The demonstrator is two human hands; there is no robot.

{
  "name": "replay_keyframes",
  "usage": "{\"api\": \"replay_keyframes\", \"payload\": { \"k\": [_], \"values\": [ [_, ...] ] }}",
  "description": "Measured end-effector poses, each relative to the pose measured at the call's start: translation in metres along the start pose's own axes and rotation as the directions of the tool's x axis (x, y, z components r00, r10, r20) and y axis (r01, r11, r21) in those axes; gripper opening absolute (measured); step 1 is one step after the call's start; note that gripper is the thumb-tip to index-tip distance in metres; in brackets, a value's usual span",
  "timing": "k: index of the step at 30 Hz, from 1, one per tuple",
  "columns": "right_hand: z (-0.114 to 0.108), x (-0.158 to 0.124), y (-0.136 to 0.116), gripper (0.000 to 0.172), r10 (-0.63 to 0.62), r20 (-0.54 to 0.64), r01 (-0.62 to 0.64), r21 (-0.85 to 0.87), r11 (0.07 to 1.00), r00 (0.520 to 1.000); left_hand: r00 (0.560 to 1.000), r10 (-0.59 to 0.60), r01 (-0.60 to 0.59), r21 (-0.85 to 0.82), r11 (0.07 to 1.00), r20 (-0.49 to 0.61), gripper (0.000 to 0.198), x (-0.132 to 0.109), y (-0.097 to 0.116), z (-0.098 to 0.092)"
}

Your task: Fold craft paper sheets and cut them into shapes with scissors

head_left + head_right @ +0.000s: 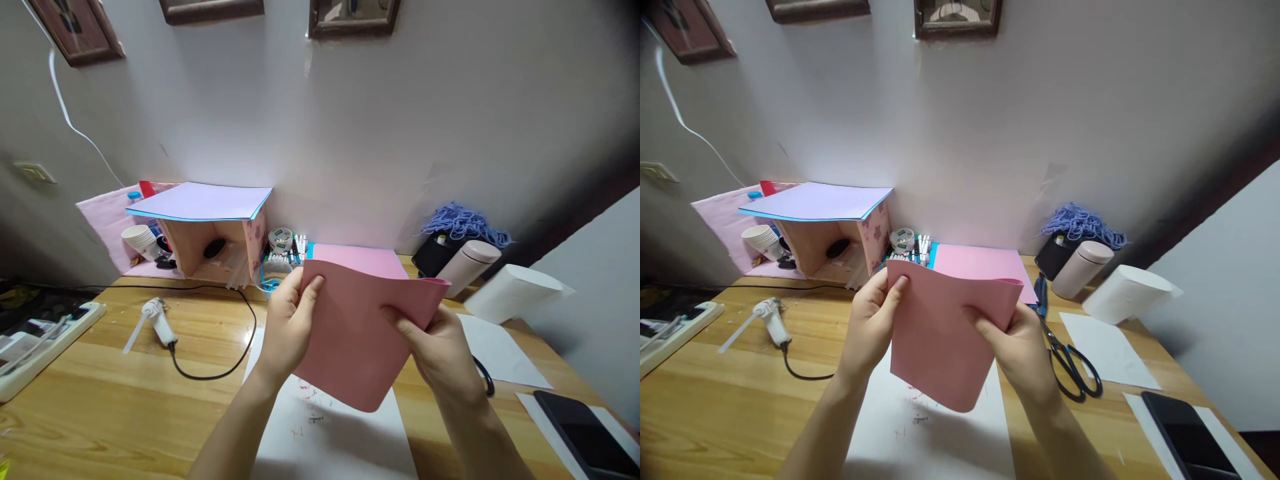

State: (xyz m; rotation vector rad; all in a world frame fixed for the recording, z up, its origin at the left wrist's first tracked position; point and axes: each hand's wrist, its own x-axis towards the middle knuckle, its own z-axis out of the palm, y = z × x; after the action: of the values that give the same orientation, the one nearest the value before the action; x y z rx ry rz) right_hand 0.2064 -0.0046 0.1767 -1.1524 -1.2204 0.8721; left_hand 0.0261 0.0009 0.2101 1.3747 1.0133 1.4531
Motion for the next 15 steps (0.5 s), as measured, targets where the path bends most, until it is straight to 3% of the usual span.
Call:
{"api": "replay_keyframes", "payload": {
  "k": [4, 8, 11, 15],
  "values": [
    [0.007, -0.003, -0.007, 0.021, -0.014, 0.032, 0.014, -0.005, 1.0, 0.999, 0.982, 0.161, -0.131, 0.262, 0.956, -0.097, 0.022, 0.007, -0.01, -0.002],
    [0.011, 0.0, -0.01, 0.026, -0.043, 0.088, 0.04, 0.032, 0.999, 0.995, 0.905, 0.391, -0.249, 0.538, 0.805, -0.166, 0.02, 0.017, -0.022, -0.008],
    [0.009, 0.005, -0.01, 0.028, -0.114, 0.11, 0.112, 0.025, 0.993, 0.987, 0.877, 0.441, -0.267, 0.572, 0.776, -0.188, 0.019, 0.022, -0.025, -0.012],
    [0.003, 0.015, -0.008, 0.029, -0.137, 0.146, 0.13, 0.06, 0.99, 0.98, 0.882, 0.433, -0.267, 0.557, 0.786, -0.187, 0.022, 0.024, -0.025, -0.014]
  ]
}}
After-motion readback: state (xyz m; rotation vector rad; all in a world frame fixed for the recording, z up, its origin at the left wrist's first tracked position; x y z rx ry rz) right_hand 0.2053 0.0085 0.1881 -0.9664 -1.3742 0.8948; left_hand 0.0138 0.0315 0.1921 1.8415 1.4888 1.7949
